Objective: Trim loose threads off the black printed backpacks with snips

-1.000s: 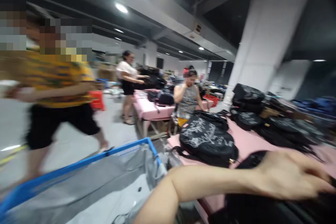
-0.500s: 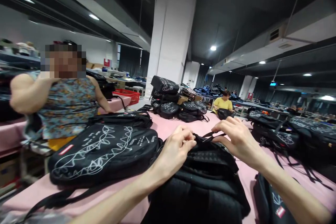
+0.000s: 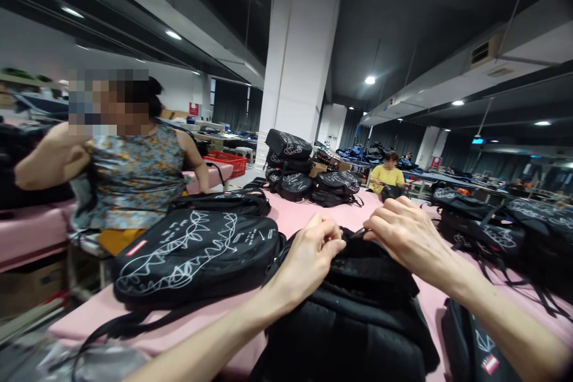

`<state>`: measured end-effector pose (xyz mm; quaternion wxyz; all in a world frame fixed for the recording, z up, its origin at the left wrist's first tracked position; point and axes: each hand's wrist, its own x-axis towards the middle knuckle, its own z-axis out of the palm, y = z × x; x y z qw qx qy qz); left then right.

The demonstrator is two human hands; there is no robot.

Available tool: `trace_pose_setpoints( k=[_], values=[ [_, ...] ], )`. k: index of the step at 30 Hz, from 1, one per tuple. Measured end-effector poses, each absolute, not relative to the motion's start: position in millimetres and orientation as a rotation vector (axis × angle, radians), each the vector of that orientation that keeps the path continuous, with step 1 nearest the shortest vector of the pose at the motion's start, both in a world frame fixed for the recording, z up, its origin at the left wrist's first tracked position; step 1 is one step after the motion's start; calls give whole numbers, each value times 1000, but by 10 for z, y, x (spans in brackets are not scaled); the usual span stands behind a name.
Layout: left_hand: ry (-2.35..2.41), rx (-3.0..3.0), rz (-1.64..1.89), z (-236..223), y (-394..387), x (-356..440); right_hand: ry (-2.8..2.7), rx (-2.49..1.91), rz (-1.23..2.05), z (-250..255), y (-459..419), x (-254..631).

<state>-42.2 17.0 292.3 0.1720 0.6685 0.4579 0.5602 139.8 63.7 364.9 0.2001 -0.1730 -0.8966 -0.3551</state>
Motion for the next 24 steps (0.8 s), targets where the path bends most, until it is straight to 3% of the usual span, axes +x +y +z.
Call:
trace_pose_setpoints(
  k=[8,11,15,20,22,24],
  values=[
    [1170,1655,1669,2960,252,-426,-2533,-1027,256,3482,890,1401],
    [969,1479,1702,2971,240,-582,-2498,-1057,535,3397,1022,1351],
    [1150,1388,1861,2931,61,-1255,-2358,-1003,591,3333,1089,1347],
    [2155,1816,1599,2869,-94,-1911,-2341,-839,515,3327,1034,1335],
    [2148,2046,1554,2889,-25,-1755,-2373,-757,431,3340,1006,1323],
    [1845,2230,1540,2926,93,-1414,-2421,-678,316,3354,967,1328]
  ],
)
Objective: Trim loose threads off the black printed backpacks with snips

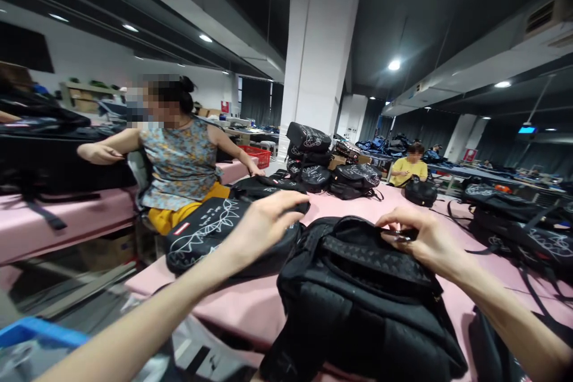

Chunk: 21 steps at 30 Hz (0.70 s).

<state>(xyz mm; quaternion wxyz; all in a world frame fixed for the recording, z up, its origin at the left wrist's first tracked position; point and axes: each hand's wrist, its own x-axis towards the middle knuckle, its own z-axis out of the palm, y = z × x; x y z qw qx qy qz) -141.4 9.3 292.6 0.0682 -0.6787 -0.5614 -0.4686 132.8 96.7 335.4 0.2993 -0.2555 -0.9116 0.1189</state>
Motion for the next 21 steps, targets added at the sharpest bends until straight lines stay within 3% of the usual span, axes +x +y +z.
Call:
trace_pose_setpoints(
  k=[5,10,21],
  values=[
    [-1179,-2285,-1374,2964,276,-703,-2433,-362,-283,3329,759,1482],
    [-797,-2084,-1133,2903,183,-691,-2202,-144,-915,3256,530,1640],
    [-873,-2025,-1156,2965,122,-687,-2184,-139,-845,3218,574,1629]
  ],
)
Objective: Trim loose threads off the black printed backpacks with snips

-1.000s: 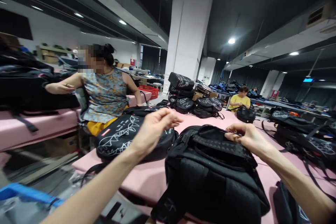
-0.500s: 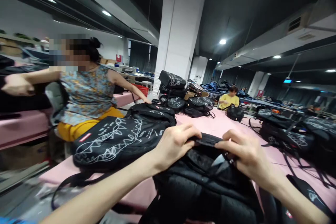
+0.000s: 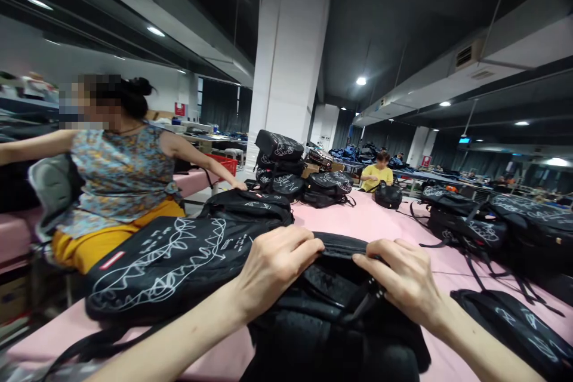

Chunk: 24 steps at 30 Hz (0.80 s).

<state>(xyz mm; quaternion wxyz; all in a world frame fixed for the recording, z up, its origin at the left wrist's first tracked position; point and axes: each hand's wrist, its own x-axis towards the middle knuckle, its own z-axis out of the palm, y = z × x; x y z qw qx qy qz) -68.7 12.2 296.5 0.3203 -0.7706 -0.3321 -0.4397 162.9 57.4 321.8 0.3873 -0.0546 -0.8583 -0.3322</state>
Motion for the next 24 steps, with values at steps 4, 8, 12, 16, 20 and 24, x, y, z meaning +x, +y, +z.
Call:
trace_pose_setpoints(
  k=[4,8,12,16,20,24],
  values=[
    [-931,-2095,-1209,3118,73,-656,-2184,-150,-850,3213,558,1626],
    [-823,-2172,-1077,3216,99,-582,-2177,-161,-857,3225,542,1600],
    [-817,-2222,-829,3223,160,-546,-2184,-159,-828,3226,577,1586],
    [-996,-2239,-712,3221,186,-537,-2208,-136,-788,3208,614,1570],
    [-1202,-2273,-726,3241,206,-528,-2234,-121,-742,3207,612,1566],
    [-1203,-2278,-911,3181,217,-500,-2232,-109,-693,3194,617,1586]
  ],
)
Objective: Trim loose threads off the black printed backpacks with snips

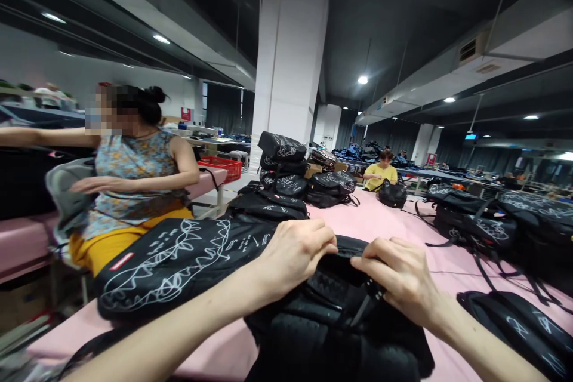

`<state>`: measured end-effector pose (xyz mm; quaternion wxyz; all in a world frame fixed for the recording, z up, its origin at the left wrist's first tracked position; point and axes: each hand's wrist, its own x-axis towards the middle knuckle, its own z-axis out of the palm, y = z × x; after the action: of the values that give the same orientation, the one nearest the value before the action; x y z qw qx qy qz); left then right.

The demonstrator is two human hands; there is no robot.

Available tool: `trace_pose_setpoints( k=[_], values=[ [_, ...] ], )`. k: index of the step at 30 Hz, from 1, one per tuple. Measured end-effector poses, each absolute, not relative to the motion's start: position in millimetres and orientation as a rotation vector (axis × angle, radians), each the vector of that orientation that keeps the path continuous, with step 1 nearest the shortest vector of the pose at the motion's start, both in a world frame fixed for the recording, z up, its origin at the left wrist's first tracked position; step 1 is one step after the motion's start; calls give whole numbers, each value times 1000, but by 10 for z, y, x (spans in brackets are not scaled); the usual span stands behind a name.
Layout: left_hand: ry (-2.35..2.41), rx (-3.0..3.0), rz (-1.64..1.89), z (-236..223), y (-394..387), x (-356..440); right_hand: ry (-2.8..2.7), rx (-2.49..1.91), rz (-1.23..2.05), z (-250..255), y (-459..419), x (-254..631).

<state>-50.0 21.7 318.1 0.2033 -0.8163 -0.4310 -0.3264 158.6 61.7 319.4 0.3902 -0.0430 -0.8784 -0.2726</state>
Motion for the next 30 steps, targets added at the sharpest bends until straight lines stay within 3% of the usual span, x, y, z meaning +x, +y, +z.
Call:
trace_pose_setpoints(
  k=[11,19,30],
  values=[
    [-1007,-2034,-1028,2983,246,-399,-2320,-559,-44,3283,682,1699],
    [-1144,-2180,-1348,2949,256,-431,-2173,-598,-385,3314,675,1721],
    [-1117,-2220,-1283,2983,255,-418,-2233,-555,-634,3359,625,1640]
  ],
)
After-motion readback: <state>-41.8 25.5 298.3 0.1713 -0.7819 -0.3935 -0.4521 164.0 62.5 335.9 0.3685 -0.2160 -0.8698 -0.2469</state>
